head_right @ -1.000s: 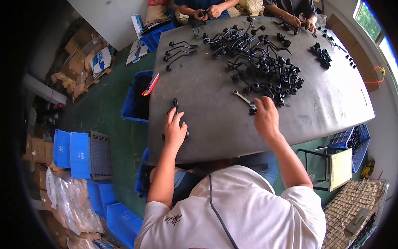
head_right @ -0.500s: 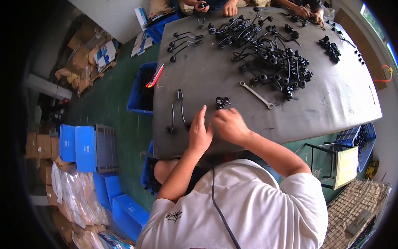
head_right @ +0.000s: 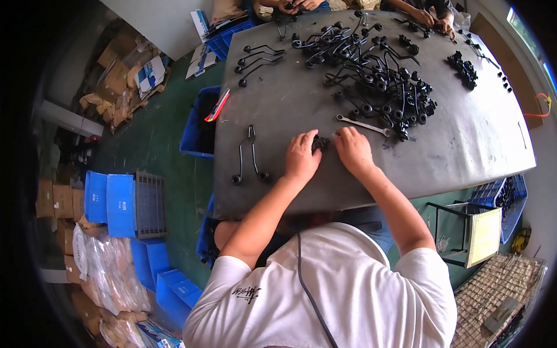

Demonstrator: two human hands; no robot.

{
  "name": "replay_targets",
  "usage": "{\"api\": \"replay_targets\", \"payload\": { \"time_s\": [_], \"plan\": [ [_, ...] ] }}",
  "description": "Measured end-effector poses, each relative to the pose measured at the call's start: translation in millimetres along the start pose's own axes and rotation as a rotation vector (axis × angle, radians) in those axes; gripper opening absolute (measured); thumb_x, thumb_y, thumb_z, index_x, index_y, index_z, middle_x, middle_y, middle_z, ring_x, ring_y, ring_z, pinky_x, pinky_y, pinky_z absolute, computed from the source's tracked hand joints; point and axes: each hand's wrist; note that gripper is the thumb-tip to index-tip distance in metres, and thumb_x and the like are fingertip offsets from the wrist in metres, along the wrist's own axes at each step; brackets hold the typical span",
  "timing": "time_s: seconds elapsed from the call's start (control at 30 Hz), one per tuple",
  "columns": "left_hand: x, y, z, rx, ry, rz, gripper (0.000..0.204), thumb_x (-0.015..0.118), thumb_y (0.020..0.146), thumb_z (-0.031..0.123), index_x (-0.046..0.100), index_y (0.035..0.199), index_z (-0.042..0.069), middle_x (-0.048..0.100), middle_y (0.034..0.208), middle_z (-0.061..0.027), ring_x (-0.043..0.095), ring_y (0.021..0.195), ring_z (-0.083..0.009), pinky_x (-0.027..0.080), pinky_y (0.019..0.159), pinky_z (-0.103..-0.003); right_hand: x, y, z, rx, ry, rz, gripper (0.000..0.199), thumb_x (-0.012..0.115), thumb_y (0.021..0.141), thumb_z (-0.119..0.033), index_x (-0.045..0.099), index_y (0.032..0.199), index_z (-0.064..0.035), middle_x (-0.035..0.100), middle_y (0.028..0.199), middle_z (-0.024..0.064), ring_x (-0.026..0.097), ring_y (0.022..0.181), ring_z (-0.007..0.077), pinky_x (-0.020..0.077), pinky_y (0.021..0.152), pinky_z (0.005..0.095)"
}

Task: Assembling small black mechanical linkages on a workbench using a wrench.

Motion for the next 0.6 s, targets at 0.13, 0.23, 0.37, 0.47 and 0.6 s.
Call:
{"api": "replay_targets", "payload": {
  "time_s": [0.13,0.23,0.37,0.47,0.6],
  "plan": [
    [-6,-6,1,0.066,-0.137,0.044,0.054,0.072,0.079,0.005,0.057,0.13,0.007,0.067,0.114,-0.0159,0.062,0.105,-0.0364,0.049,0.095,-0.046,-2,-1,-21,-0.042,-0.084,-0.134,0.024,0.058,0.099,-0.027,0.059,0.09,-0.0046,0.063,0.087,0.0129,0.063,0.084,0.0369,0.0494,0.074,0.048],
    [-12,-12,5,0.009,-0.196,0.057,0.052,0.072,0.077,0.002,0.059,0.128,0.008,0.068,0.111,-0.0162,0.064,0.103,-0.0363,0.05,0.092,-0.046,0,-4,-21,-0.029,0.072,-0.172,0.022,0.059,0.099,-0.025,0.059,0.089,-0.0047,0.062,0.086,0.0133,0.062,0.084,0.0374,0.0493,0.075,0.0473],
    [-18,-13,8,-0.091,-0.213,0.003,0.05,0.073,0.078,0.004,0.062,0.126,0.009,0.07,0.109,-0.0167,0.065,0.101,-0.0363,0.051,0.091,-0.046,1,-14,-19,-0.103,0.166,-0.116,0.019,0.062,0.097,-0.021,0.058,0.089,-0.0044,0.061,0.085,0.0138,0.061,0.081,0.0376,0.049,0.075,0.0463],
    [-17,-14,7,-0.178,-0.218,0.002,0.049,0.073,0.078,0.006,0.062,0.126,0.008,0.07,0.109,-0.0174,0.066,0.1,-0.0368,0.051,0.09,-0.046,-1,-14,-24,-0.129,0.123,-0.094,0.019,0.06,0.098,-0.021,0.057,0.092,-0.0035,0.06,0.087,0.0151,0.06,0.082,0.0385,0.0477,0.073,0.0469],
    [-17,-11,3,-0.189,-0.207,0.033,0.048,0.073,0.078,0.007,0.062,0.125,0.008,0.07,0.108,-0.0178,0.066,0.098,-0.0375,0.051,0.089,-0.047,-5,-11,-25,-0.089,0.093,-0.148,0.022,0.058,0.099,-0.023,0.057,0.092,-0.0033,0.06,0.086,0.0152,0.06,0.083,0.0381,0.0474,0.073,0.047]
  ]
}}
Point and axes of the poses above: each hand's wrist, its own y-axis towards the middle knuckle, its own x-axis out of the palm, z = x × y
